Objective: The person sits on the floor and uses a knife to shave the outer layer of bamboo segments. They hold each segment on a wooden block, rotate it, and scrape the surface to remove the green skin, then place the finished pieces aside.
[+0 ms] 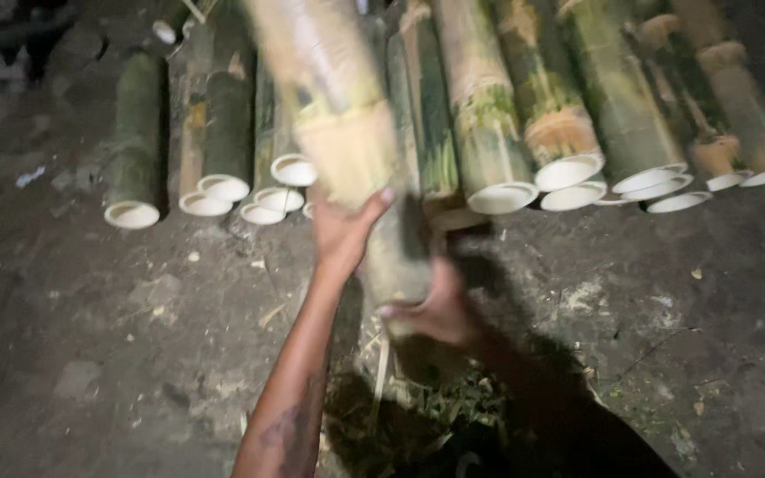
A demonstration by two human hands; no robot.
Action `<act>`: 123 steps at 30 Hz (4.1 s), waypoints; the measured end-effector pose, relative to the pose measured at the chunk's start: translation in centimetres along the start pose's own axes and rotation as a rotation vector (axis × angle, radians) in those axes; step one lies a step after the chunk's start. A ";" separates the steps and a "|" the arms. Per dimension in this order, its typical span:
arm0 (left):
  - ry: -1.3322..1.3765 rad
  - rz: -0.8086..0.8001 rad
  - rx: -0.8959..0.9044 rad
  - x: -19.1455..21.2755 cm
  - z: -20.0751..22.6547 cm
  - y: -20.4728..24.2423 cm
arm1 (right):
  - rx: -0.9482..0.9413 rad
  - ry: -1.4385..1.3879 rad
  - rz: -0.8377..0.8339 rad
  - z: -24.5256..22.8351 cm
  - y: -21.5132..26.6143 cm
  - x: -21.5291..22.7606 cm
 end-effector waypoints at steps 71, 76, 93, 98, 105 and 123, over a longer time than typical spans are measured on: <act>0.396 0.410 1.243 13.0 -11.6 39.9 | -1.036 0.709 0.104 14.3 10.2 -1.1; 0.547 0.513 1.249 21.6 -7.7 45.5 | -1.314 0.409 0.037 8.5 19.0 -10.4; 0.285 0.332 0.723 30.5 9.0 55.1 | -1.180 0.387 0.190 -11.0 35.1 -17.0; -0.004 0.025 0.510 29.5 9.5 56.0 | -1.272 0.257 0.038 -14.4 39.1 -18.7; -0.235 -1.028 0.182 28.6 14.7 59.9 | -1.292 -0.509 0.109 -11.8 46.3 -19.5; -0.505 -0.452 0.486 21.7 -6.7 47.8 | -1.357 -1.115 0.481 -9.7 65.4 -16.0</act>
Point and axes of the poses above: each hand's wrist, its own y-axis away from the middle knuckle, its own x-axis out of the back of the hand, z = x × y, the point moved 10 cm from there along -y, towards the middle knuckle, and after that the axes turned 7 degrees about z, right-handed, at the moved point
